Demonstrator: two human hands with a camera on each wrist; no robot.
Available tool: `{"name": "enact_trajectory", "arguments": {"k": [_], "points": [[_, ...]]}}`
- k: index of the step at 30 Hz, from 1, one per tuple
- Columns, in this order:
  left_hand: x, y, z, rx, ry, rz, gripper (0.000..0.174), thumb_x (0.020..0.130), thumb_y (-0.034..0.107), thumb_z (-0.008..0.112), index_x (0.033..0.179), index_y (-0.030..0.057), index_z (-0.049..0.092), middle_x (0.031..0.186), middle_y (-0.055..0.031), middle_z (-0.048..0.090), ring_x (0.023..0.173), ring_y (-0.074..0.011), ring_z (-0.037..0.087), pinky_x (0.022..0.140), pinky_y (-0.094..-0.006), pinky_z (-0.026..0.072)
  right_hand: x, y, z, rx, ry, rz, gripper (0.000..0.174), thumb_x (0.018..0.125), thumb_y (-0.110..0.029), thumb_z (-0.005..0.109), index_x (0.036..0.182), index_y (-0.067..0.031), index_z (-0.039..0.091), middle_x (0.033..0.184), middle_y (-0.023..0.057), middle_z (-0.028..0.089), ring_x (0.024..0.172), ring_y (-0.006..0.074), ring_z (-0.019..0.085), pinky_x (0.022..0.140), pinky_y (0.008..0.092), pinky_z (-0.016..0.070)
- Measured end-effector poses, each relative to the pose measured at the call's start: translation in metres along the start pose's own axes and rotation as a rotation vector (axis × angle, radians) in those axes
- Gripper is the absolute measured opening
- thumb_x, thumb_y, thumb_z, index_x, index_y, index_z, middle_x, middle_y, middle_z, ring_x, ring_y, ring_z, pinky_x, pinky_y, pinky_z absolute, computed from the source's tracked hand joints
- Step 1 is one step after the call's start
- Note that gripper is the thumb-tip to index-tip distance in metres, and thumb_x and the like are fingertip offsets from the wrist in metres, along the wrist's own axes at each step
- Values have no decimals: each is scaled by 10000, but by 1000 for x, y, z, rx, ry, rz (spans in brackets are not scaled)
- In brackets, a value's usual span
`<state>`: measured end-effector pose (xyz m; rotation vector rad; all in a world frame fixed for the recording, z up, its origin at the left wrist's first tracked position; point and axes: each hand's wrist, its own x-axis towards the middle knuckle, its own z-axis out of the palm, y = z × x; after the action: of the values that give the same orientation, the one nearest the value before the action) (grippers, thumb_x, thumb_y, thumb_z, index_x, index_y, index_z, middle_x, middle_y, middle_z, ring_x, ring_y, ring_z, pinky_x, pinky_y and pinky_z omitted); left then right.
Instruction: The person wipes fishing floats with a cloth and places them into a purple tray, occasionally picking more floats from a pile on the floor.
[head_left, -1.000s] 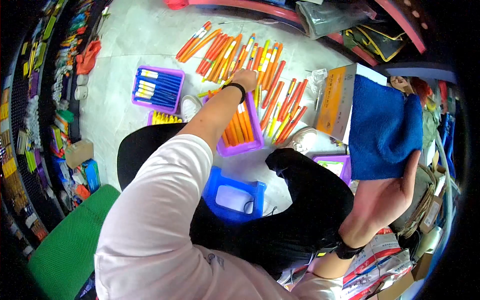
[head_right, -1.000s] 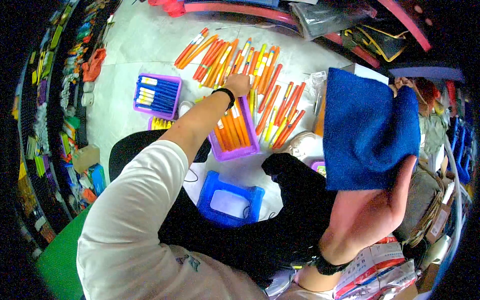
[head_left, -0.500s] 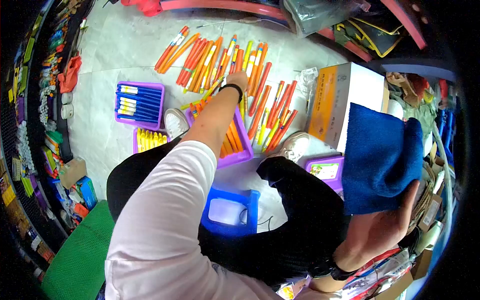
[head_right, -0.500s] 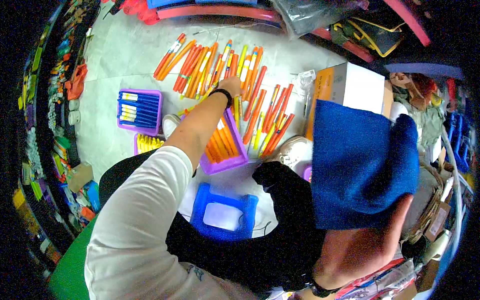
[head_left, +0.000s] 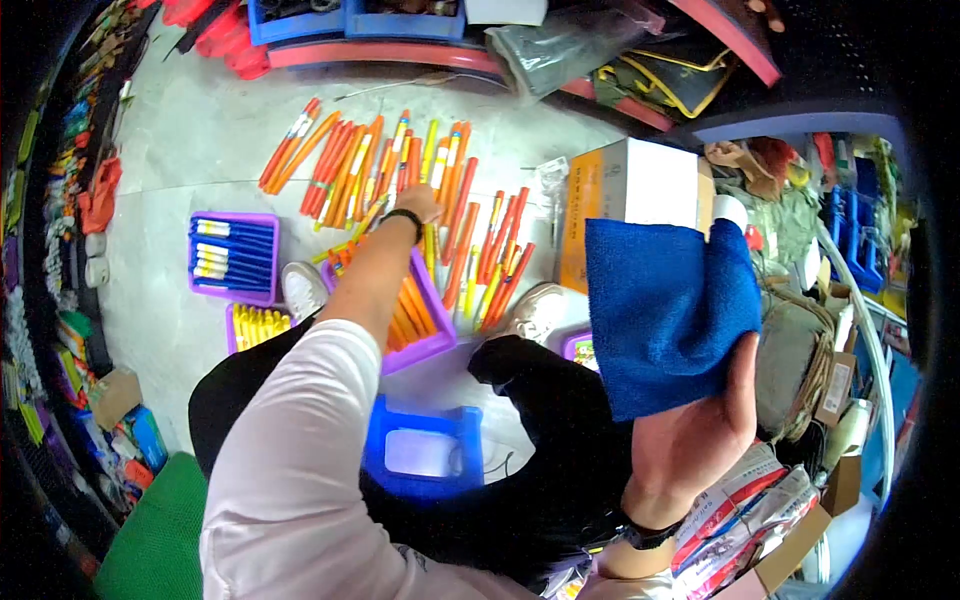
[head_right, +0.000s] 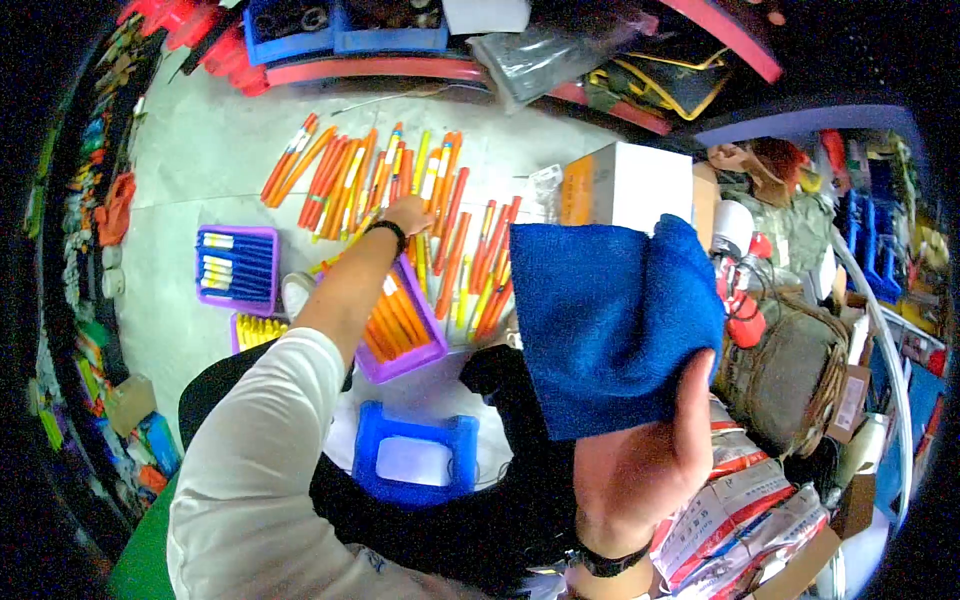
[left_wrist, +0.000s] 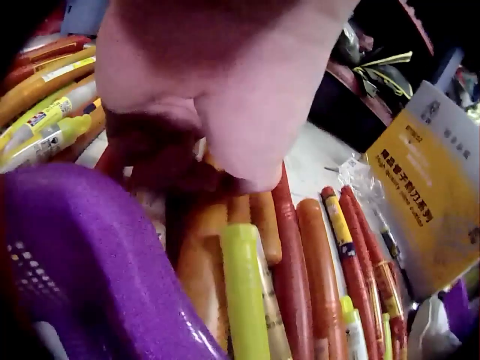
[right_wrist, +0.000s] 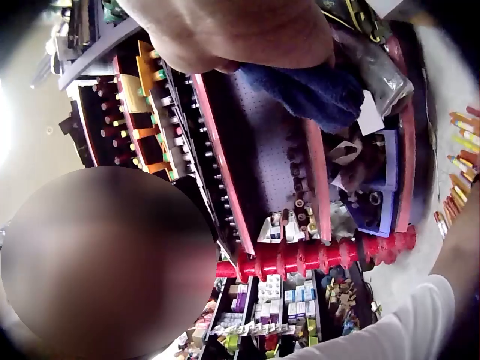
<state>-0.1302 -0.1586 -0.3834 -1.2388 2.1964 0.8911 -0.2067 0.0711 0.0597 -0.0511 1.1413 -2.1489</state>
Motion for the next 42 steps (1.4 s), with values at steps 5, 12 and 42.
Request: {"name": "enact_trajectory", "arguments": {"k": [5,12,42], "points": [[19,-19,-34,-219,96,272,477,825,382,628,1038,-42,576,1029,-256,618,998,-389,599,852,-445,462,1,-4,2,107,25,6,539,991,-258,345,1456,-22,210,1512,122,235,1384,308,247,1123,530,174],[-8,-25,-131,-171,217,478,406,839,315,580,1045,-30,522,953,-250,615,927,-369,608,811,-417,469,-13,-5,14,163,-48,126,556,986,-316,369,1437,-12,258,1425,140,384,1300,310,385,1093,480,265],[-450,62,-140,-934,-230,841,435,930,97,548,1300,-8,344,1087,-126,582,954,-193,620,817,-304,506,-43,5,0,254,-488,52,424,985,-328,438,1253,-7,506,1222,85,575,1107,201,556,985,357,405]]}}
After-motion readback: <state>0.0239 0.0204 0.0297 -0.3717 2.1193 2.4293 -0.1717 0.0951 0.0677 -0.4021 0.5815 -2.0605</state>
